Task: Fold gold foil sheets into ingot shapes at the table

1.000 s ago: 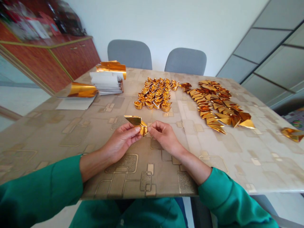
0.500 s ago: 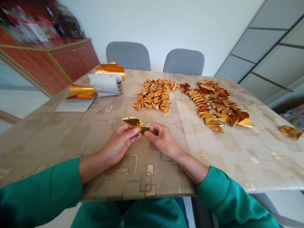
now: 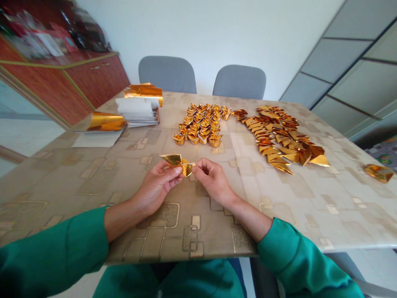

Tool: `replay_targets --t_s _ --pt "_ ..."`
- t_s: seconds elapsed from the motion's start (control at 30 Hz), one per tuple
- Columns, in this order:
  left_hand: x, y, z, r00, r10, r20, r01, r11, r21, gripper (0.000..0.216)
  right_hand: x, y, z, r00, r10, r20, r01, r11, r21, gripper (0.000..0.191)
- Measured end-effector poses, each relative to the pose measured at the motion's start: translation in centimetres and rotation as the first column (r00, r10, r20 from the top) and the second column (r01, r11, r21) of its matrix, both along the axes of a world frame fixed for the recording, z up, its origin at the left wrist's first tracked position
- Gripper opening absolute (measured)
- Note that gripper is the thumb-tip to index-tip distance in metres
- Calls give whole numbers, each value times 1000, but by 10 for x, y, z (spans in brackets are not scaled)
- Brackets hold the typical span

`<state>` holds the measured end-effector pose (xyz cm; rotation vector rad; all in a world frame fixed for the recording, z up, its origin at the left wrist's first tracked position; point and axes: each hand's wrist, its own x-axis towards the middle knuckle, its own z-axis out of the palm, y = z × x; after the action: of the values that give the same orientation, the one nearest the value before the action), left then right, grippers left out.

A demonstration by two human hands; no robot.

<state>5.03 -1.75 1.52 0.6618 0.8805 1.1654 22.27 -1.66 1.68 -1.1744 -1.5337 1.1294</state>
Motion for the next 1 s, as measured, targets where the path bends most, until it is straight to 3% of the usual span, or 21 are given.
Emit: replay_targets --t_s 0.17,0.53,0.8,1.0 --pt "-1 -1 2 1000 24 9 -24 999 38 40 -4 -1 -1 989 130 -69 -137 984 -112 40" --pt "0 -1 1 997 48 -56 -40 990 138 39 -5 -4 0 977 171 -126 -189 971 -148 35" --pt "0 1 -6 994 54 -98 -32 977 212 28 -4 0 -1 987 121 -108 -132 986 -105 30" --pt "0 3 -6 981 108 -158 -49 940 338 22 -1 -2 4 989 115 -87 -125 986 -113 33"
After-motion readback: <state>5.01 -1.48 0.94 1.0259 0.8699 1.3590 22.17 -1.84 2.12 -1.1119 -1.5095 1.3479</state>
